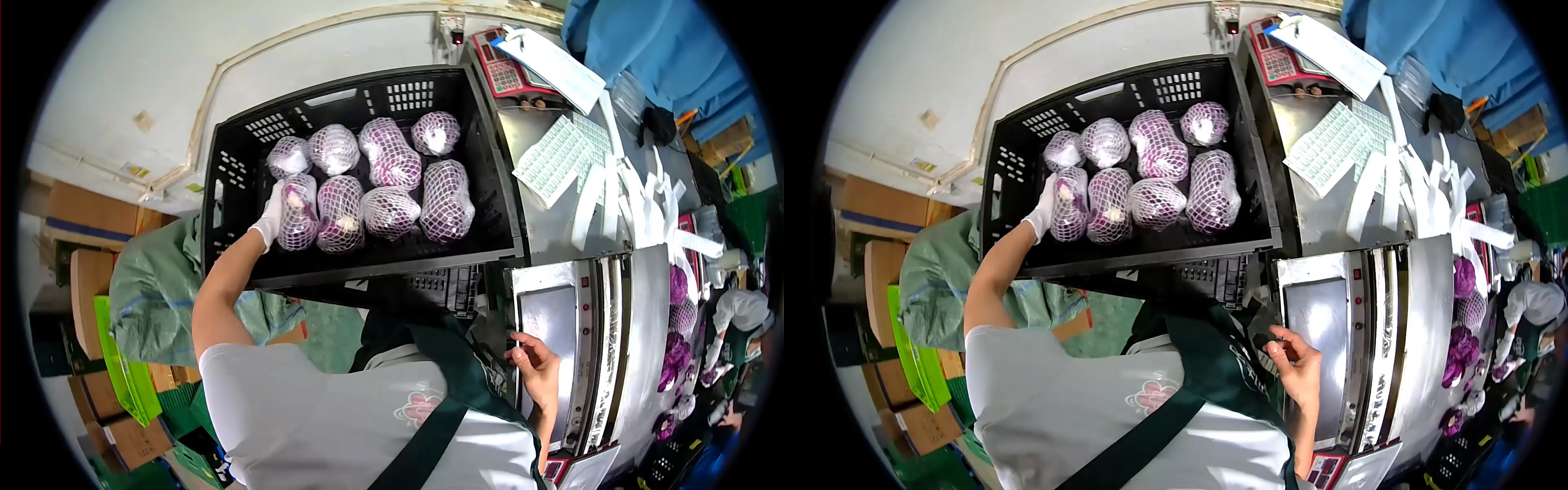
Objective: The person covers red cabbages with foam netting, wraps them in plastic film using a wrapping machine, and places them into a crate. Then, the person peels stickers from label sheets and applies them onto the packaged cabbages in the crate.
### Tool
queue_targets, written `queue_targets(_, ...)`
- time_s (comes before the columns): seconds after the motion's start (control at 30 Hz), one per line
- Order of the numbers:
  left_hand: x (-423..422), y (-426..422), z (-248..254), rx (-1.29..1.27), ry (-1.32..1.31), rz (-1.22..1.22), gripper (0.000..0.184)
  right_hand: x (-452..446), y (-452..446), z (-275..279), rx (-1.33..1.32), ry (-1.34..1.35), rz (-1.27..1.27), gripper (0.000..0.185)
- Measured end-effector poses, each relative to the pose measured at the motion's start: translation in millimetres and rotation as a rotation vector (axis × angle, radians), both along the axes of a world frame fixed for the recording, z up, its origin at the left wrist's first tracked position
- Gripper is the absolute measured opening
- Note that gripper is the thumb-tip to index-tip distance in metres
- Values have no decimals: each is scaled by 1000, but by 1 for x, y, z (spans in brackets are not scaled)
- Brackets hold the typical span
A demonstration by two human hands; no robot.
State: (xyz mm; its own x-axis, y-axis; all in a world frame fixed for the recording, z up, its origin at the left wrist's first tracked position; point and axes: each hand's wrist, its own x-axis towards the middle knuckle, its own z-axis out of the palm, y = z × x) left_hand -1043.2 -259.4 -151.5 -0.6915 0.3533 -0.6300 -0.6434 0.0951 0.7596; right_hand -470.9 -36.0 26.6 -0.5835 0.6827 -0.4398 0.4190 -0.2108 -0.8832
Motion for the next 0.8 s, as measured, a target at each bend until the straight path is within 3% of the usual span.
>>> queue_targets(0.1, -44, -15, -48, -382, 216, -56, 76, 1, -5, -5, -9, -17, -2, 29)
queue_targets(0.13, -31, -6, -23, -568, 297, -114, 78, 3, -7, -6, -6, -31, 8, 28)
queue_targets(0.17, -22, 0, 9, -1021, 581, -402, 79, 5, -8, -9, -16, -37, 6, 27)
queue_targets(0.2, -2, 7, 31, -1143, 741, -428, 79, 5, -9, -5, 12, -53, 36, 27)
queue_targets(0.23, -18, -5, 7, -1181, 755, -446, 69, 7, -11, -6, 29, -54, 53, 27)
queue_targets(0.27, -18, -26, -12, -1147, 1095, -601, 61, 11, -13, -7, 55, -56, 40, 27)
queue_targets(0.3, 18, 8, 46, -1372, 1010, -760, 64, 15, -14, -6, 82, -53, 75, 27)
queue_targets(0.33, -9, 2, 21, -1509, 1062, -903, 64, 22, -13, -6, 112, -58, 94, 27)
queue_targets(0.37, 25, 23, 62, -1467, 1053, -908, 56, 29, -14, -6, 147, -38, 76, 27)
queue_targets(0.4, 0, 11, 40, -1399, 1234, -907, 46, 38, -15, -6, 181, -19, 64, 28)
queue_targets(0.43, -27, 5, 21, -1522, 1318, -985, 38, 50, -18, -5, 231, 8, 24, 28)
queue_targets(0.47, -50, 9, 15, -1417, 1299, -1005, 35, 60, -20, -5, 279, 37, 2, 29)
queue_targets(0.5, 2, 40, 62, -1362, 1316, -851, 34, 72, -22, -9, 307, 60, -42, 31)
queue_targets(0.53, -23, 52, 53, -1266, 1379, -898, 38, 88, -25, -4, 320, 54, -120, 31)
queue_targets(0.57, 32, 92, 93, -1345, 1321, -695, 41, 104, -26, 4, 320, 15, -139, 32)
queue_targets(0.67, 114, 176, 146, -857, 1478, -569, 46, 154, -29, 28, 367, -60, -235, 32)
queue_targets(0.73, 155, 227, 147, -329, 1606, -568, 35, 193, -30, 40, 398, -73, -332, 32)
queue_targets(0.8, 251, 264, 173, -57, 1536, -668, 24, 232, -28, 42, 450, -38, -483, 32)
